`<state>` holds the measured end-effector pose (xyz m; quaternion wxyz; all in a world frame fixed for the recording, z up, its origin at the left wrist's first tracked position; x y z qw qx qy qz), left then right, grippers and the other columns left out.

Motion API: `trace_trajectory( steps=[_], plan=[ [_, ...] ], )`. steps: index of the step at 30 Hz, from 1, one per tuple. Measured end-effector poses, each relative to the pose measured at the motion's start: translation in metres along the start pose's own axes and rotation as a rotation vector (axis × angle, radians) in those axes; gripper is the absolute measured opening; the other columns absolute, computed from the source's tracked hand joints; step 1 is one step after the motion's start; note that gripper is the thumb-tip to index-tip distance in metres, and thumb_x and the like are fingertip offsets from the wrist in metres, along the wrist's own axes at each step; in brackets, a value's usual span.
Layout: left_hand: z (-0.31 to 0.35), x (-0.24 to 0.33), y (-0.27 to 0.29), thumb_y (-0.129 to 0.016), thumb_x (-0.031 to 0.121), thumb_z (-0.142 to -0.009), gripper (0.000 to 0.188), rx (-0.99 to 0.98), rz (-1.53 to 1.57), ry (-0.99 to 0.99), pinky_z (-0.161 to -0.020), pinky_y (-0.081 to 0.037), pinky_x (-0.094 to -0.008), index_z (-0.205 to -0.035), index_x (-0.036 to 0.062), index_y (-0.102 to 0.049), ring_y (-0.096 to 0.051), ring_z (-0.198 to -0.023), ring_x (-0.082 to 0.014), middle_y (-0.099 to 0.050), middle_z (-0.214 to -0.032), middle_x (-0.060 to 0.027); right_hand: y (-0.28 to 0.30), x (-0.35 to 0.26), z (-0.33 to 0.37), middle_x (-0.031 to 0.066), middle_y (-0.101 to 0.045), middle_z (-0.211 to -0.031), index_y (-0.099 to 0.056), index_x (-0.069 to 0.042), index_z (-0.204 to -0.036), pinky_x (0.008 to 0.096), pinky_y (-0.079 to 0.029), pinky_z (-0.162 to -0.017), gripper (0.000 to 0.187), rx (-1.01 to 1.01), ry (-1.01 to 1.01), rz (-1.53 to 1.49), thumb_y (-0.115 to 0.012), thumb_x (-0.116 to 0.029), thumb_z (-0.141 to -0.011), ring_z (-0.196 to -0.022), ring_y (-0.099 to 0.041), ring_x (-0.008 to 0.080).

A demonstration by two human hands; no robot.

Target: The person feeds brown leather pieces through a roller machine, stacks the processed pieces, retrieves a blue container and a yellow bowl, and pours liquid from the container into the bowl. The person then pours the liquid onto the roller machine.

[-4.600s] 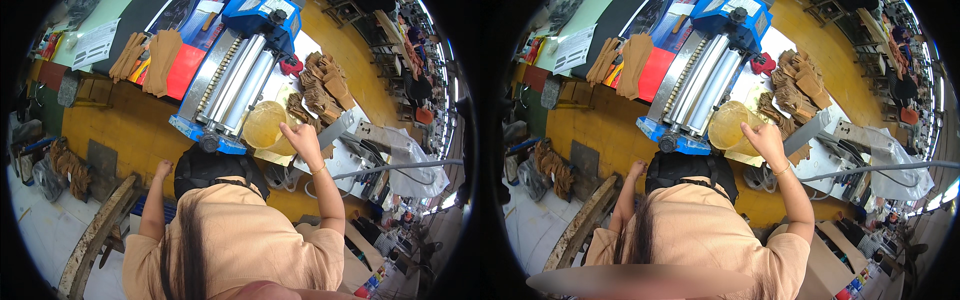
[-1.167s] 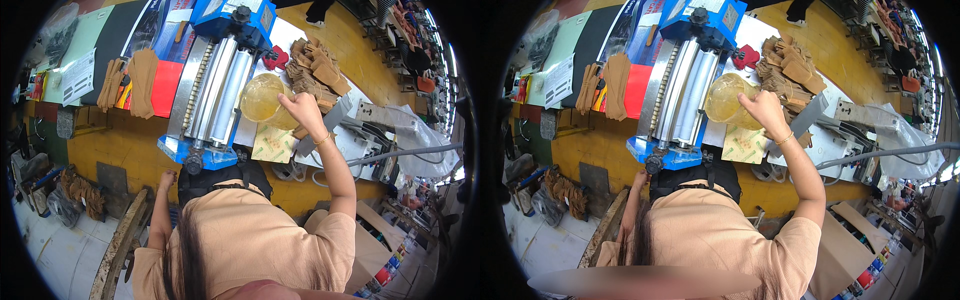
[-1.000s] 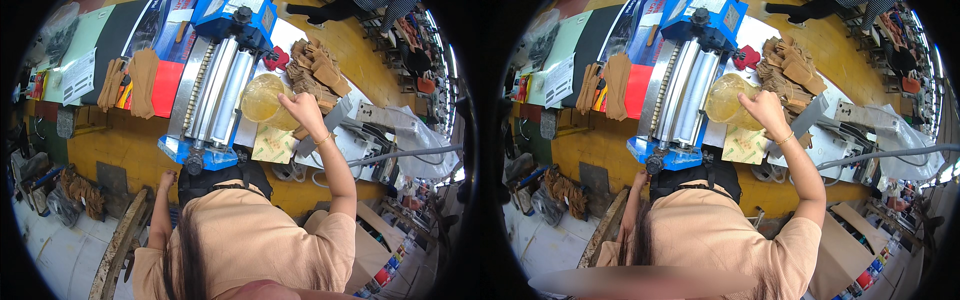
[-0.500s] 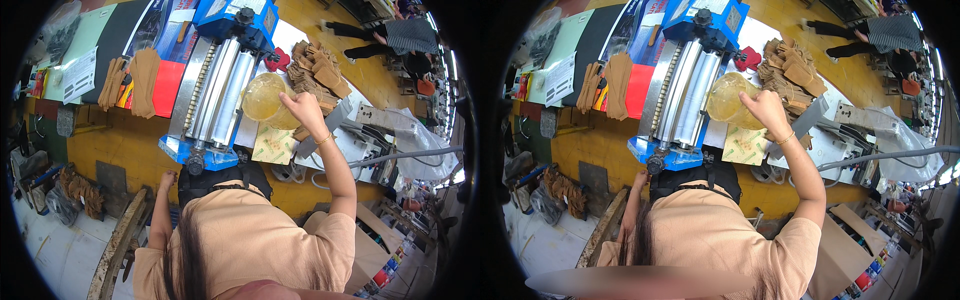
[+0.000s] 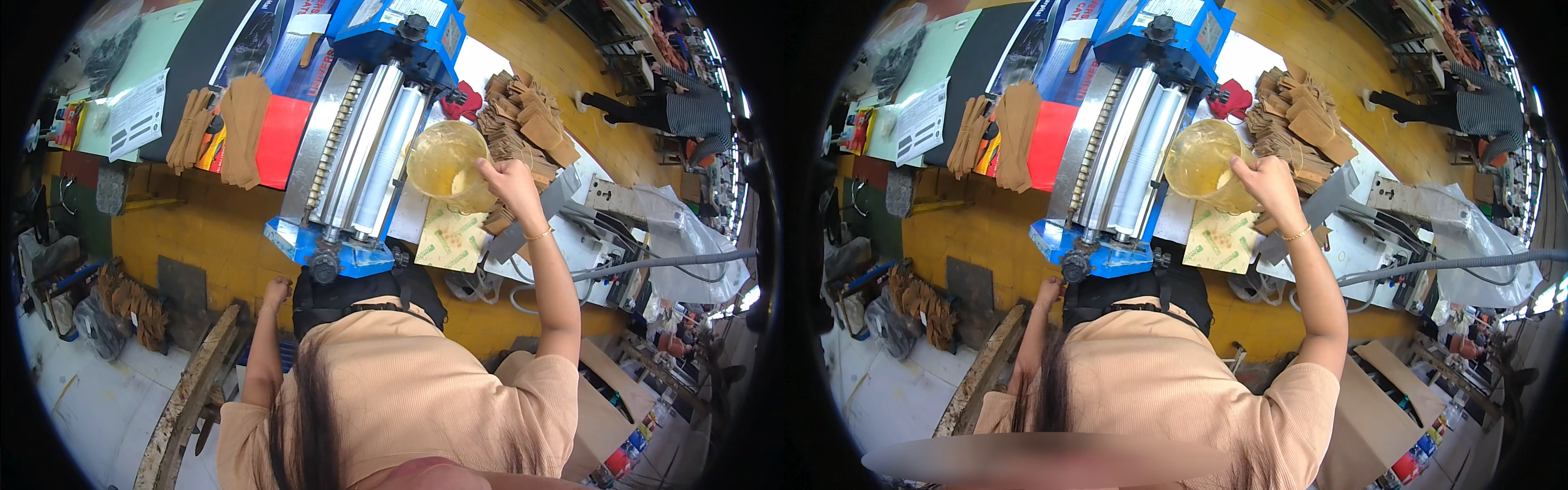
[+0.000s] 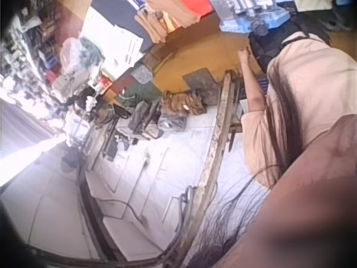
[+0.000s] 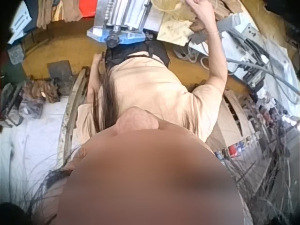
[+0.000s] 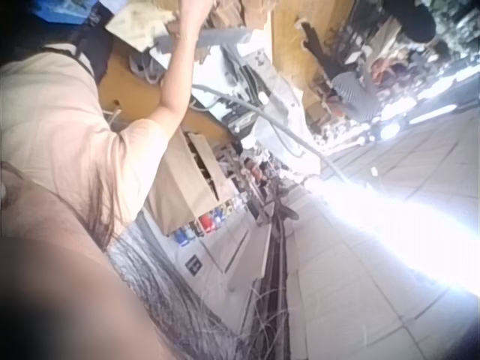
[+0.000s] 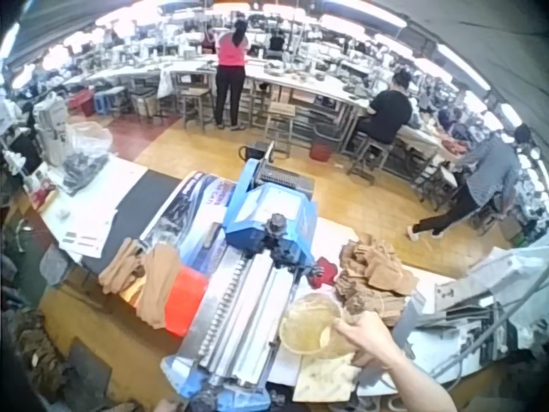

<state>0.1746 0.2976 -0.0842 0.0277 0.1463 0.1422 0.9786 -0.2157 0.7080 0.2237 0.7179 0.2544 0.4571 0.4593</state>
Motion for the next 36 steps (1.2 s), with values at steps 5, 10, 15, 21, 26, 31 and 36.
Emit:
trace_trajectory(
  steps=[5, 10, 15, 21, 26, 31, 36],
  plan=[
    [-0.003, -0.001, -0.001, -0.048, 0.021, -0.09, 0.023, -0.019, -0.025, -0.013, -0.05, -0.041, -0.0284, -0.093, 0.005, -0.063, -0.059, -0.058, -0.0143, -0.062, -0.07, -0.0047, -0.002, 0.01, 0.002, 0.0107, -0.049, -0.041, -0.057, 0.005, -0.051, 0.0333, -0.046, -0.051, 0.056, 0.028, 0.001, -0.073, -0.059, -0.043, -0.081, -0.04, -0.053, 0.0192],
    [0.0, 0.002, 0.002, -0.047, 0.021, -0.091, 0.021, -0.019, -0.054, -0.014, -0.051, -0.041, -0.0291, -0.092, 0.0068, -0.062, -0.06, -0.06, -0.0142, -0.061, -0.07, -0.0039, -0.003, 0.015, 0.003, 0.0113, -0.049, -0.041, -0.058, 0.005, -0.051, 0.0343, -0.047, -0.051, 0.056, 0.023, 0.004, -0.107, -0.059, -0.043, -0.08, -0.04, -0.053, 0.0209],
    [0.001, 0.008, 0.007, -0.045, 0.02, -0.092, 0.02, -0.027, -0.118, -0.008, -0.053, -0.042, -0.031, -0.094, 0.0092, -0.061, -0.061, -0.063, -0.0145, -0.062, -0.072, -0.0036, -0.002, 0.014, -0.002, 0.0097, -0.049, -0.042, -0.057, 0.004, -0.05, 0.0332, -0.047, -0.05, 0.058, 0.032, 0.043, -0.069, -0.059, -0.045, -0.081, -0.04, -0.052, 0.0192],
    [-0.002, 0.006, 0.009, -0.044, 0.018, -0.09, 0.02, -0.033, -0.062, 0.03, -0.054, -0.043, -0.0309, -0.096, 0.009, -0.061, -0.062, -0.063, -0.0151, -0.063, -0.073, -0.0032, 0.003, 0.009, -0.009, 0.0088, -0.049, -0.041, -0.057, 0.004, -0.05, 0.0324, -0.047, -0.051, 0.056, 0.043, 0.064, -0.043, -0.059, -0.043, -0.08, -0.04, -0.052, 0.0178],
    [0.002, 0.009, 0.006, -0.045, 0.021, -0.091, 0.022, -0.016, -0.051, -0.041, -0.054, -0.044, -0.0312, -0.098, 0.007, -0.061, -0.061, -0.063, -0.0151, -0.064, -0.074, -0.0044, 0.006, 0.002, -0.013, 0.0114, -0.05, -0.042, -0.057, 0.006, -0.052, 0.0343, -0.048, -0.052, 0.057, 0.058, 0.086, -0.009, -0.059, -0.044, -0.079, -0.042, -0.054, 0.0208],
    [0.003, 0.012, 0.0, -0.046, 0.023, -0.092, 0.023, -0.015, -0.059, -0.063, -0.052, -0.044, -0.0297, -0.098, 0.0069, -0.062, -0.06, -0.062, -0.0144, -0.063, -0.074, -0.0051, 0.007, -0.002, -0.016, 0.013, -0.051, -0.043, -0.058, 0.007, -0.053, 0.0356, -0.048, -0.053, 0.057, 0.07, 0.093, 0.01, -0.059, -0.043, -0.08, -0.042, -0.053, 0.0227],
    [0.002, 0.011, -0.003, -0.045, 0.022, -0.093, 0.023, -0.027, -0.065, -0.093, -0.051, -0.043, -0.0292, -0.096, 0.0067, -0.062, -0.06, -0.061, -0.0144, -0.063, -0.074, -0.0052, 0.009, -0.007, -0.015, 0.0159, -0.05, -0.045, -0.057, 0.007, -0.054, 0.0368, -0.047, -0.054, 0.056, 0.048, 0.09, 0.015, -0.06, -0.042, -0.079, -0.044, -0.053, 0.0272]
  ],
)
Point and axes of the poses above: each hand's wrist, its own z-axis away from the middle knuckle, its own y-axis out of the back of the hand, x = y × z, the point moved 3 cm from there along -z, towards the middle knuckle
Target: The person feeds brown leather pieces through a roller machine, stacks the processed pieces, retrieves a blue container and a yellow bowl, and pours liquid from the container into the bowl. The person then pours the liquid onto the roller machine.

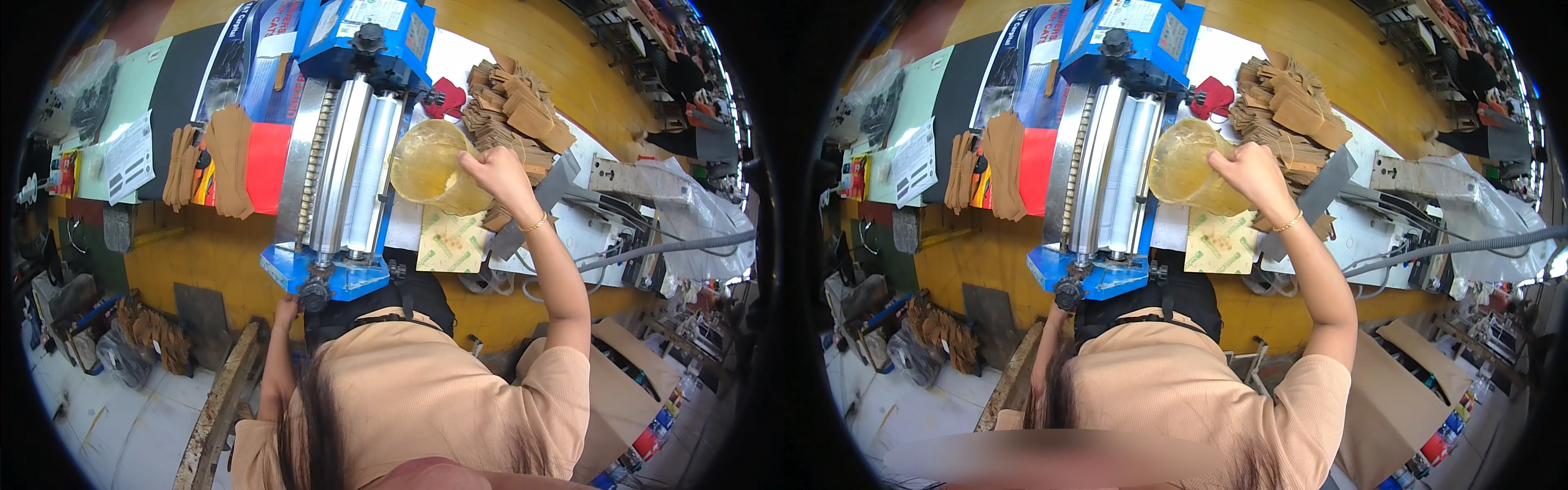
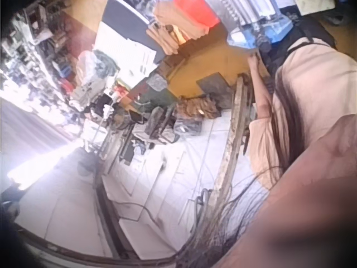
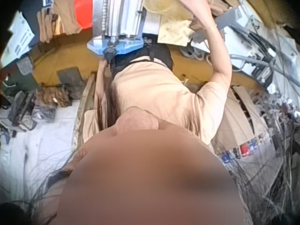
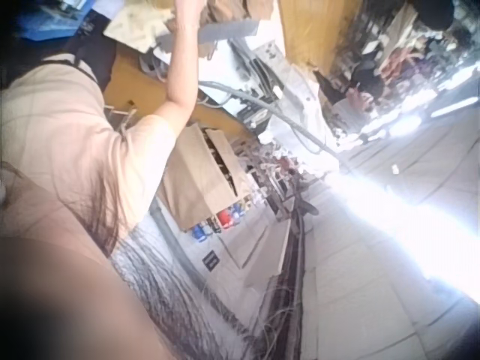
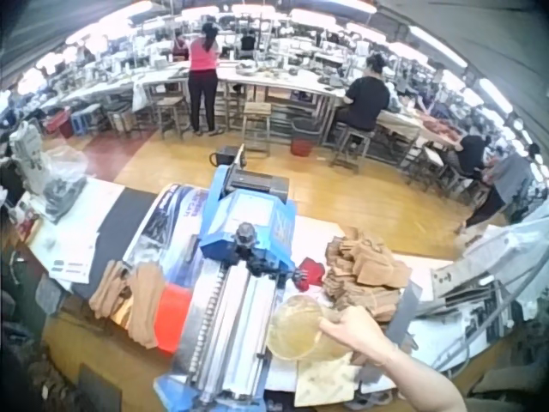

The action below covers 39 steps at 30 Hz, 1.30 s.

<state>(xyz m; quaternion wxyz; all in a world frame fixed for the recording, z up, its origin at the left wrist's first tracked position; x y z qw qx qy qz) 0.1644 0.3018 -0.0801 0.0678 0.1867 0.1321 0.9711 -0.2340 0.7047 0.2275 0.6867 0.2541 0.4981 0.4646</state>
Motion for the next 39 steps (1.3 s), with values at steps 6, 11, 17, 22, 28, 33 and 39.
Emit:
trace_trajectory(
  steps=[6, 11, 17, 22, 28, 33, 39],
  plan=[
    [0.001, 0.0, -0.002, -0.046, 0.02, -0.092, 0.023, -0.029, 0.034, 0.04, -0.05, -0.042, -0.029, -0.094, 0.0049, -0.063, -0.06, -0.06, -0.0148, -0.062, -0.072, -0.0052, 0.005, -0.003, 0.009, 0.0191, -0.048, -0.044, -0.055, 0.007, -0.053, 0.0377, -0.047, -0.054, 0.054, -0.051, -0.071, 0.001, -0.06, -0.04, -0.078, -0.044, -0.052, 0.0321],
    [0.001, -0.002, -0.003, -0.047, 0.02, -0.091, 0.023, 0.012, 0.055, 0.069, -0.05, -0.042, -0.0286, -0.095, 0.004, -0.063, -0.059, -0.06, -0.0149, -0.062, -0.071, -0.0058, 0.005, 0.0, 0.018, 0.0136, -0.047, -0.041, -0.055, 0.006, -0.05, 0.0342, -0.046, -0.051, 0.054, -0.066, -0.121, -0.029, -0.059, -0.04, -0.079, -0.04, -0.052, 0.0233],
    [0.001, -0.002, -0.005, -0.048, 0.021, -0.089, 0.024, 0.006, 0.052, 0.05, -0.05, -0.042, -0.0283, -0.093, 0.003, -0.064, -0.059, -0.059, -0.015, -0.062, -0.071, -0.0072, 0.011, 0.018, 0.029, 0.0056, -0.05, -0.044, -0.055, 0.001, -0.051, 0.0294, -0.041, -0.046, 0.051, -0.089, -0.166, -0.059, -0.059, -0.039, -0.082, -0.041, -0.048, 0.0122],
    [-0.003, -0.004, -0.004, -0.05, 0.019, -0.088, 0.024, 0.014, 0.083, 0.028, -0.053, -0.044, -0.0292, -0.09, -0.0008, -0.063, -0.058, -0.058, -0.0159, -0.062, -0.069, -0.0083, 0.017, 0.033, 0.041, 0.003, -0.05, -0.045, -0.053, -0.001, -0.05, 0.0265, -0.038, -0.044, 0.048, -0.047, -0.188, -0.175, -0.059, -0.036, -0.083, -0.043, -0.046, 0.0082],
    [-0.006, -0.011, -0.004, -0.05, 0.015, -0.088, 0.021, 0.017, 0.13, 0.054, -0.053, -0.044, -0.0298, -0.089, -0.0013, -0.063, -0.057, -0.057, -0.0158, -0.06, -0.067, -0.0082, 0.024, 0.039, 0.06, 0.0018, -0.05, -0.047, -0.054, -0.001, -0.053, 0.0235, -0.034, -0.042, 0.046, -0.03, -0.212, -0.312, -0.055, -0.032, -0.089, -0.043, -0.045, 0.0072],
    [-0.013, -0.02, 0.0, -0.047, 0.019, -0.089, 0.022, -0.069, 0.041, 0.072, -0.056, -0.043, -0.0289, -0.098, 0.0073, -0.063, -0.057, -0.065, -0.0137, -0.062, -0.077, -0.004, 0.028, 0.043, 0.066, 0.002, -0.051, -0.047, -0.055, -0.001, -0.054, 0.0236, -0.035, -0.042, 0.047, 0.017, -0.21, -0.258, -0.054, -0.032, -0.089, -0.043, -0.045, 0.0078],
    [-0.021, -0.026, 0.009, -0.048, 0.016, -0.088, 0.019, -0.046, 0.065, 0.041, -0.052, -0.04, -0.0274, -0.094, 0.0062, -0.063, -0.055, -0.061, -0.0121, -0.059, -0.072, -0.0028, 0.037, 0.048, 0.059, 0.0027, -0.049, -0.046, -0.053, -0.001, -0.052, 0.0251, -0.037, -0.043, 0.048, -0.009, -0.148, -0.158, -0.054, -0.033, -0.088, -0.043, -0.046, 0.0089]
  ],
)
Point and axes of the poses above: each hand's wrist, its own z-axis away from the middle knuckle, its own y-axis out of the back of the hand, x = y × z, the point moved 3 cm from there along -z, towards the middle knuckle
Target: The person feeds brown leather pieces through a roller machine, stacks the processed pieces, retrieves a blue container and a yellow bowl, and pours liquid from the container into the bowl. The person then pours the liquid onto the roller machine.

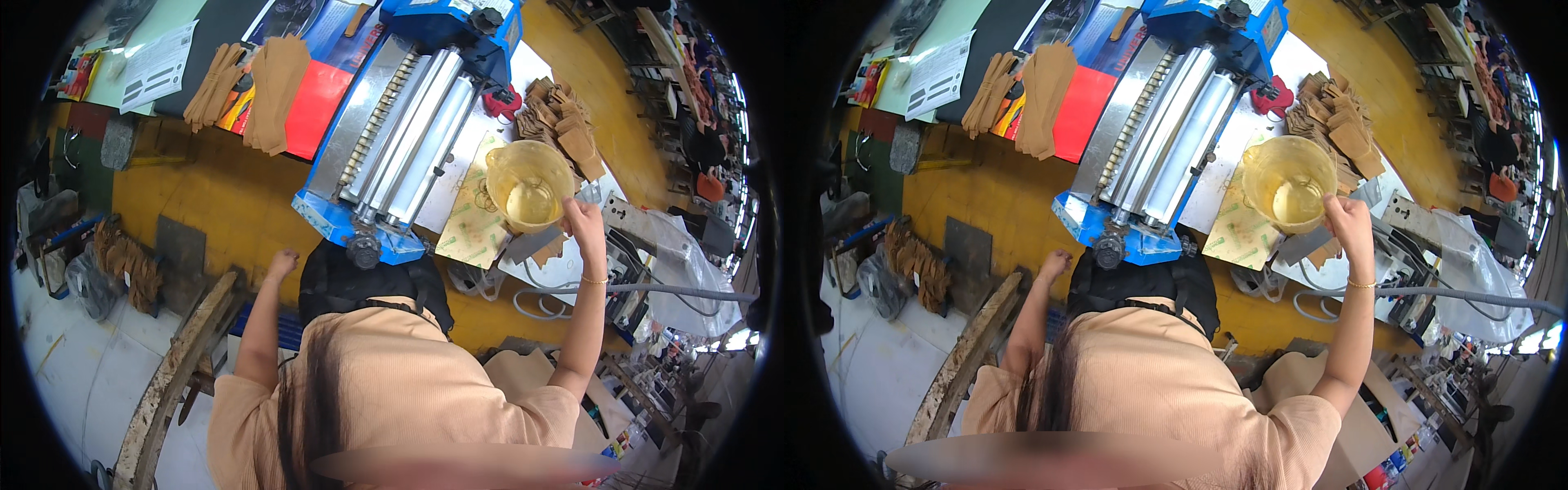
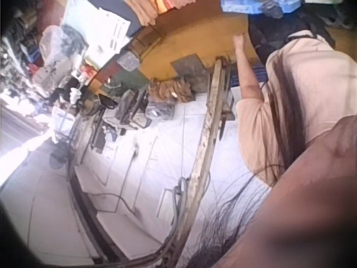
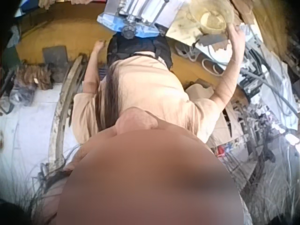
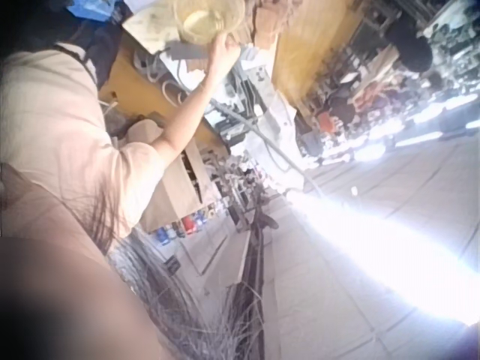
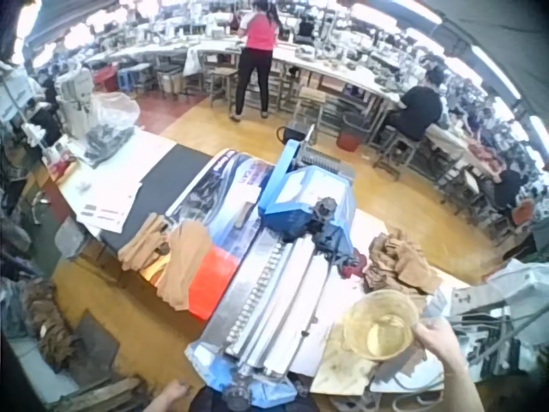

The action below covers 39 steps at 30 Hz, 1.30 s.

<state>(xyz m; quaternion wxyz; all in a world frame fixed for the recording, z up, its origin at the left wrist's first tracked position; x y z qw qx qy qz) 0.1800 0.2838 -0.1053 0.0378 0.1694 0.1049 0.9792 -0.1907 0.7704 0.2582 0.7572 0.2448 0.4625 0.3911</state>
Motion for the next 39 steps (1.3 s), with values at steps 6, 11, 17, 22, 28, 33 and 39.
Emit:
trace_trajectory(
  steps=[6, 11, 17, 22, 28, 33, 39],
  plan=[
    [0.006, 0.005, -0.006, -0.05, 0.012, -0.086, 0.018, 0.064, 0.063, -0.035, -0.052, -0.043, -0.0288, -0.089, 0.0009, -0.064, -0.056, -0.059, -0.0143, -0.06, -0.069, -0.0066, 0.004, -0.006, -0.017, 0.0034, -0.05, -0.046, -0.052, -0.001, -0.05, 0.026, -0.037, -0.044, 0.048, -0.039, 0.01, 0.034, -0.054, -0.034, -0.085, -0.042, -0.046, 0.0095],
    [0.015, 0.012, -0.024, -0.049, 0.012, -0.086, 0.019, 0.056, 0.025, -0.015, -0.05, -0.042, -0.0288, -0.085, -0.0004, -0.064, -0.057, -0.056, -0.0148, -0.06, -0.066, -0.0075, -0.002, -0.013, -0.026, 0.0039, -0.051, -0.045, -0.055, -0.001, -0.05, 0.0264, -0.04, -0.045, 0.049, -0.052, -0.008, 0.031, -0.055, -0.037, -0.084, -0.042, -0.048, 0.0106],
    [0.024, 0.024, -0.04, -0.046, 0.017, -0.09, 0.022, 0.01, 0.016, -0.004, -0.046, -0.039, -0.0276, -0.09, 0.0013, -0.063, -0.057, -0.056, -0.0134, -0.06, -0.067, -0.0057, -0.013, -0.029, -0.033, 0.009, -0.053, -0.044, -0.057, 0.003, -0.05, 0.0319, -0.046, -0.05, 0.055, -0.05, -0.031, 0.187, -0.055, -0.042, -0.082, -0.042, -0.055, 0.0175],
    [0.018, 0.02, -0.034, -0.045, 0.019, -0.092, 0.021, -0.01, -0.017, -0.005, -0.047, -0.039, -0.0273, -0.093, 0.0047, -0.06, -0.057, -0.058, -0.0136, -0.06, -0.068, -0.0038, -0.02, -0.044, -0.032, 0.0151, -0.054, -0.046, -0.059, 0.006, -0.055, 0.0379, -0.05, -0.056, 0.054, -0.018, 0.012, 0.16, -0.056, -0.042, -0.08, -0.046, -0.058, 0.0268],
    [-0.006, -0.004, -0.017, -0.05, 0.026, -0.092, 0.023, -0.017, -0.05, 0.084, -0.046, -0.04, -0.0274, -0.093, 0.0055, -0.059, -0.057, -0.059, -0.0136, -0.058, -0.067, -0.0021, -0.031, -0.053, -0.037, 0.0153, -0.048, -0.044, -0.055, 0.006, -0.052, 0.0372, -0.047, -0.053, 0.054, 0.038, 0.103, 0.225, -0.056, -0.04, -0.08, -0.043, -0.052, 0.0273],
    [-0.019, -0.011, -0.019, -0.055, 0.03, -0.089, 0.019, -0.068, 0.033, -0.019, -0.051, -0.04, -0.0295, -0.098, 0.0141, -0.062, -0.058, -0.062, -0.0136, -0.061, -0.076, -0.0024, -0.038, -0.058, -0.037, 0.0213, -0.042, -0.044, -0.051, 0.01, -0.055, 0.039, -0.044, -0.05, 0.053, 0.077, 0.188, 0.235, -0.057, -0.037, -0.079, -0.039, -0.044, 0.0316],
    [-0.027, 0.002, -0.025, -0.054, 0.031, -0.088, 0.023, -0.051, -0.126, -0.118, -0.053, -0.043, -0.0288, -0.1, 0.0127, -0.06, -0.059, -0.065, -0.014, -0.062, -0.079, -0.0031, -0.045, -0.067, -0.037, 0.0231, -0.042, -0.046, -0.051, 0.01, -0.056, 0.0409, -0.043, -0.05, 0.053, 0.067, 0.165, 0.251, -0.059, -0.037, -0.078, -0.041, -0.044, 0.0325]
  ],
)
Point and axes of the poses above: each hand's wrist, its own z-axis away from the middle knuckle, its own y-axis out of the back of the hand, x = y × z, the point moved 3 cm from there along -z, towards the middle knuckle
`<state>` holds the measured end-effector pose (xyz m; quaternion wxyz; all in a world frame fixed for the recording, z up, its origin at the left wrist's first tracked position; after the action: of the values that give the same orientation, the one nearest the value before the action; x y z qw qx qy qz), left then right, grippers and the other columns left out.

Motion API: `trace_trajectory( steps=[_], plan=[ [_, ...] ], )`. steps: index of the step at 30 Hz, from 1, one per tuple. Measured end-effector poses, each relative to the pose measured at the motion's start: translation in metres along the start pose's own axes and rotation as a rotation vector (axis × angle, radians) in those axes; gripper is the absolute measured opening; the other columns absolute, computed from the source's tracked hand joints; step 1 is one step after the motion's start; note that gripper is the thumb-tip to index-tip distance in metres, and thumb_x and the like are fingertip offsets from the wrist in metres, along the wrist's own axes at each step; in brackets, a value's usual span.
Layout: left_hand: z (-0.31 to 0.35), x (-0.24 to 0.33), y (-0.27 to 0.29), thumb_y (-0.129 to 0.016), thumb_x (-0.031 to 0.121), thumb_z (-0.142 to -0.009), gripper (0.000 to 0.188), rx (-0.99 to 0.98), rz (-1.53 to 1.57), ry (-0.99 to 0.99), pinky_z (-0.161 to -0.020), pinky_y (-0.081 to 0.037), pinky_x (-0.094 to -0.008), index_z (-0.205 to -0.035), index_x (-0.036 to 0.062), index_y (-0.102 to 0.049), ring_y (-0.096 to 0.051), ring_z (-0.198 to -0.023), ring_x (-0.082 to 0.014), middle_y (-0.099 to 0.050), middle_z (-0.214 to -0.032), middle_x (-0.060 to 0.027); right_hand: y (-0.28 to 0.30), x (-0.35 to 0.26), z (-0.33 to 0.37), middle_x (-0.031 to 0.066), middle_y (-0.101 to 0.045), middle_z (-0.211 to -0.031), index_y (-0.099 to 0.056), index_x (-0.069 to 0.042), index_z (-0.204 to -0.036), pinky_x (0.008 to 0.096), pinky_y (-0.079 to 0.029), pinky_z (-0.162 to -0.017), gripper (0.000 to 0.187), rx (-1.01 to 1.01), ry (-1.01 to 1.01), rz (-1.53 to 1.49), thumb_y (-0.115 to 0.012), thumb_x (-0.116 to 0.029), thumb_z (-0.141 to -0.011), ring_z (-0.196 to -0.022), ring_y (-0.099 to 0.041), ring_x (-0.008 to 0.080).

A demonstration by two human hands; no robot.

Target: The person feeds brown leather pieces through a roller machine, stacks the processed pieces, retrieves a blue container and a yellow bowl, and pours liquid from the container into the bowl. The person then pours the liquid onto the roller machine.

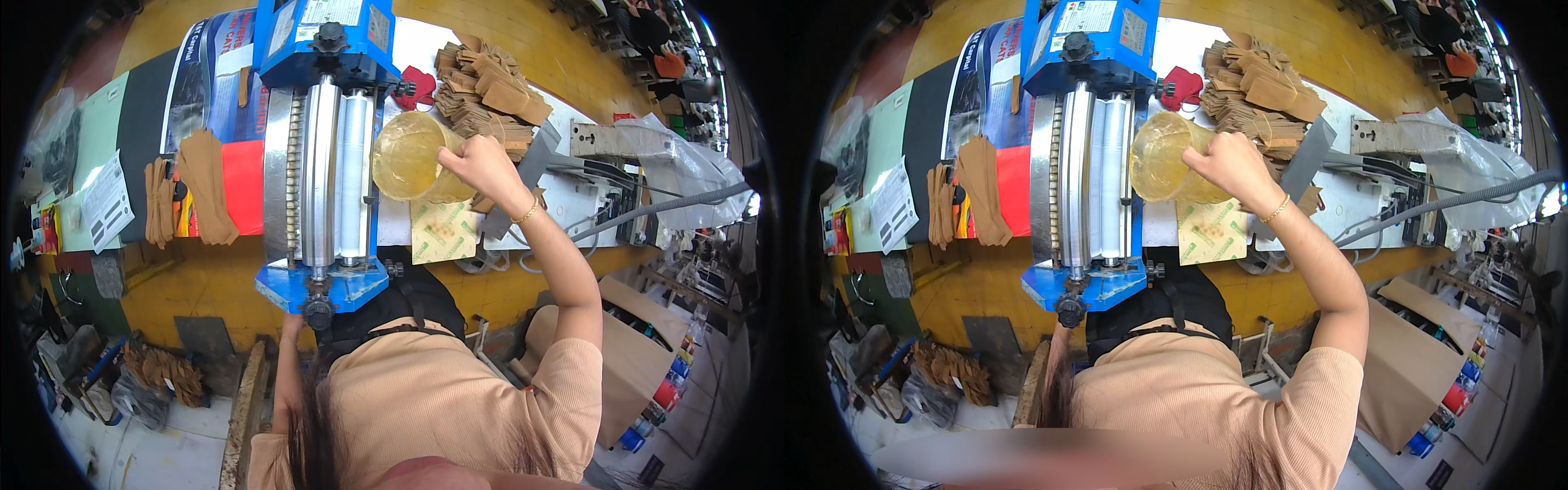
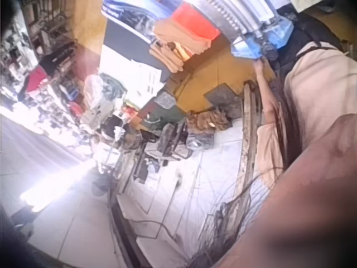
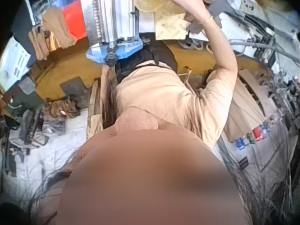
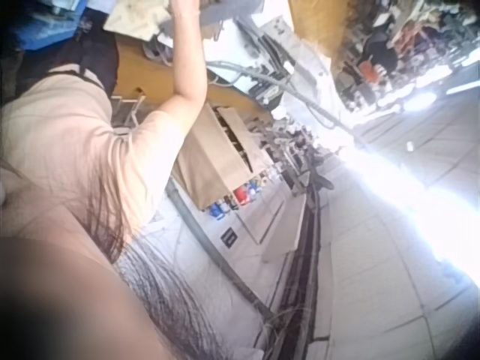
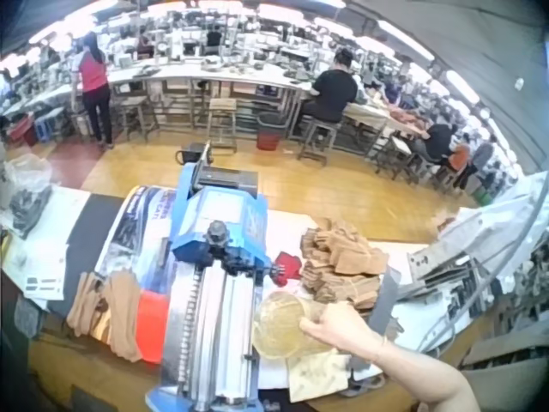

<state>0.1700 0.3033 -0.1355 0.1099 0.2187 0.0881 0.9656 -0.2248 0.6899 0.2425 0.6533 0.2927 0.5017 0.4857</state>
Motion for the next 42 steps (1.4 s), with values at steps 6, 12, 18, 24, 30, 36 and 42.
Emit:
trace_trajectory(
  steps=[6, 12, 18, 24, 30, 36, 42],
  plan=[
    [0.03, 0.025, 0.014, -0.051, 0.033, -0.09, 0.026, -0.012, 0.208, -0.039, -0.053, -0.043, -0.0301, -0.097, 0.0091, -0.059, -0.058, -0.061, -0.0132, -0.06, -0.074, -0.0023, -0.003, -0.007, -0.001, 0.0198, -0.046, -0.044, -0.053, 0.008, -0.052, 0.0399, -0.045, -0.051, 0.054, 0.002, -0.028, 0.034, -0.059, -0.038, -0.079, -0.042, -0.048, 0.032],
    [0.034, 0.028, 0.015, -0.044, 0.026, -0.096, 0.022, 0.015, 0.246, 0.066, -0.052, -0.041, -0.03, -0.091, 0.0088, -0.057, -0.057, -0.059, -0.0124, -0.059, -0.07, -0.0017, -0.004, -0.007, -0.005, 0.0169, -0.048, -0.043, -0.055, 0.007, -0.052, 0.0381, -0.047, -0.053, 0.055, -0.025, -0.067, 0.053, -0.058, -0.04, -0.08, -0.042, -0.052, 0.0297],
    [0.043, 0.042, 0.022, -0.041, 0.026, -0.097, 0.024, 0.048, 0.13, 0.148, -0.056, -0.043, -0.0308, -0.092, 0.0093, -0.058, -0.06, -0.063, -0.0135, -0.061, -0.073, -0.0021, -0.005, -0.006, -0.007, 0.0153, -0.048, -0.042, -0.056, 0.006, -0.051, 0.0367, -0.048, -0.053, 0.054, -0.015, -0.038, 0.084, -0.057, -0.039, -0.081, -0.042, -0.053, 0.0291],
    [0.044, 0.051, 0.026, -0.041, 0.028, -0.098, 0.025, 0.025, 0.091, 0.151, -0.058, -0.044, -0.0316, -0.093, 0.0098, -0.058, -0.061, -0.065, -0.0137, -0.062, -0.075, -0.0015, -0.006, -0.005, -0.006, 0.0142, -0.049, -0.042, -0.058, 0.006, -0.052, 0.0364, -0.048, -0.054, 0.055, -0.029, -0.056, 0.053, -0.057, -0.04, -0.082, -0.043, -0.055, 0.0276],
    [0.039, 0.047, 0.028, -0.041, 0.03, -0.098, 0.027, 0.013, 0.069, 0.164, -0.056, -0.043, -0.0307, -0.091, 0.0099, -0.059, -0.06, -0.064, -0.0134, -0.062, -0.073, -0.0008, -0.006, 0.0, 0.0, 0.0218, -0.051, -0.047, -0.059, 0.007, -0.056, 0.0404, -0.05, -0.059, 0.054, -0.069, -0.113, -0.044, -0.058, -0.041, -0.08, -0.048, -0.056, 0.0362],
    [0.041, 0.049, 0.033, -0.042, 0.032, -0.098, 0.029, 0.007, 0.039, 0.156, -0.055, -0.043, -0.0299, -0.089, 0.0099, -0.058, -0.06, -0.063, -0.0129, -0.061, -0.072, -0.0011, -0.006, 0.015, 0.014, 0.0158, -0.052, -0.046, -0.059, 0.007, -0.057, 0.0364, -0.049, -0.057, 0.054, -0.074, -0.216, -0.151, -0.056, -0.041, -0.082, -0.045, -0.056, 0.0275],
    [0.04, 0.049, 0.039, -0.042, 0.031, -0.098, 0.029, 0.015, 0.012, 0.133, -0.054, -0.042, -0.0294, -0.088, 0.0087, -0.057, -0.061, -0.063, -0.0131, -0.062, -0.071, -0.0015, -0.005, 0.043, 0.03, 0.009, -0.053, -0.046, -0.057, 0.005, -0.056, 0.0307, -0.046, -0.053, 0.052, -0.009, -0.27, -0.323, -0.054, -0.038, -0.085, -0.045, -0.052, 0.0142]
  ],
)
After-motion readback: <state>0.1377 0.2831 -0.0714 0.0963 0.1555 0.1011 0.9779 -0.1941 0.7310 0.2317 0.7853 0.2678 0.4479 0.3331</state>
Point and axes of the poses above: each hand's wrist, its own z-axis away from the middle knuckle, its own y-axis out of the back of the hand, x = y × z, the point moved 3 cm from there along -z, towards the middle knuckle
